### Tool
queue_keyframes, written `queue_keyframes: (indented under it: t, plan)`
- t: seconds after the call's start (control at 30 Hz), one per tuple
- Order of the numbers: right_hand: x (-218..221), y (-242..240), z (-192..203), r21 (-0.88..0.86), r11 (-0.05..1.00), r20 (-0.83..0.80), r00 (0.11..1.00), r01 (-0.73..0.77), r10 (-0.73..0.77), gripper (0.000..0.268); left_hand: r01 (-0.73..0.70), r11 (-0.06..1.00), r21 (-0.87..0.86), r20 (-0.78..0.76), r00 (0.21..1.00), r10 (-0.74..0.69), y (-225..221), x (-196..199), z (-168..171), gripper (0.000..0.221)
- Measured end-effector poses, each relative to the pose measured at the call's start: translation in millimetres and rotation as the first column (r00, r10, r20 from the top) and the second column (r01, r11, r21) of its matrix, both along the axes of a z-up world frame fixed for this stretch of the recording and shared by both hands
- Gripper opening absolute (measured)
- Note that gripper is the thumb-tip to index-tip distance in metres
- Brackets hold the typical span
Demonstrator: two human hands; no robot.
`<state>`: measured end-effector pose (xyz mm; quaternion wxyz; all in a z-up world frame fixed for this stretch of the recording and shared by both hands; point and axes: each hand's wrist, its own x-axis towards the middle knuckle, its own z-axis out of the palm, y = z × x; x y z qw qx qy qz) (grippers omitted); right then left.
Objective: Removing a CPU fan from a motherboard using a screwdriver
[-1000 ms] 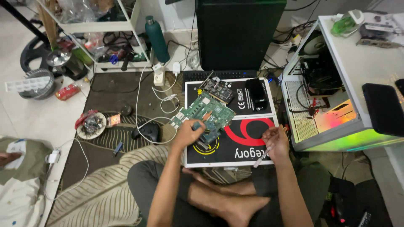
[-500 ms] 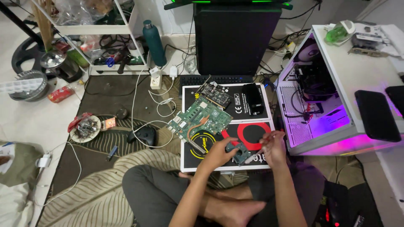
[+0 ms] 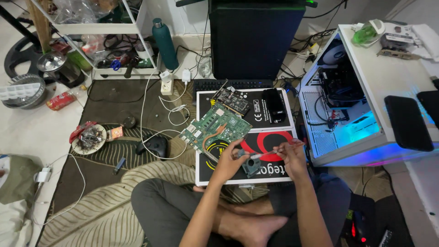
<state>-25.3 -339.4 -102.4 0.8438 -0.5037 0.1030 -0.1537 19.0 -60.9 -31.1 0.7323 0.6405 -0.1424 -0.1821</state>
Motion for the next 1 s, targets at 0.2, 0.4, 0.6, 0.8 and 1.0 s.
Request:
queue_keyframes:
  t: [0.2, 0.4, 0.6, 0.8, 1.0]
  plan:
    - [0, -6, -7, -0.052, 0.998, 0.013, 0.999, -0.031, 0.032, 0.027, -0.066, 0.958, -0.278, -0.235, 0.972, -0.001, -19, -9, -16, 0.044]
    - [-1, -2, 3, -0.074, 0.997, 0.011, 1.0, 0.008, -0.007, 0.023, -0.152, 0.869, -0.47, -0.501, 0.857, -0.121, -19, -24, 11, 0.044]
    - [4, 13, 14, -0.251, 0.967, 0.018, 0.999, 0.037, -0.033, 0.015, -0.171, 0.808, -0.563, -0.564, 0.795, -0.225, -18, -19, 0, 0.047]
    - [-7, 40, 28, -0.355, 0.933, 0.072, 0.997, 0.056, -0.032, 0.022, -0.075, 0.828, -0.556, -0.586, 0.742, -0.326, -9, -16, 2, 0.049]
    - [1, 33, 12, -0.318, 0.943, 0.149, 0.988, 0.092, -0.047, 0.021, -0.055, 0.855, -0.515, -0.591, 0.745, -0.308, -10, -17, -3, 0.047]
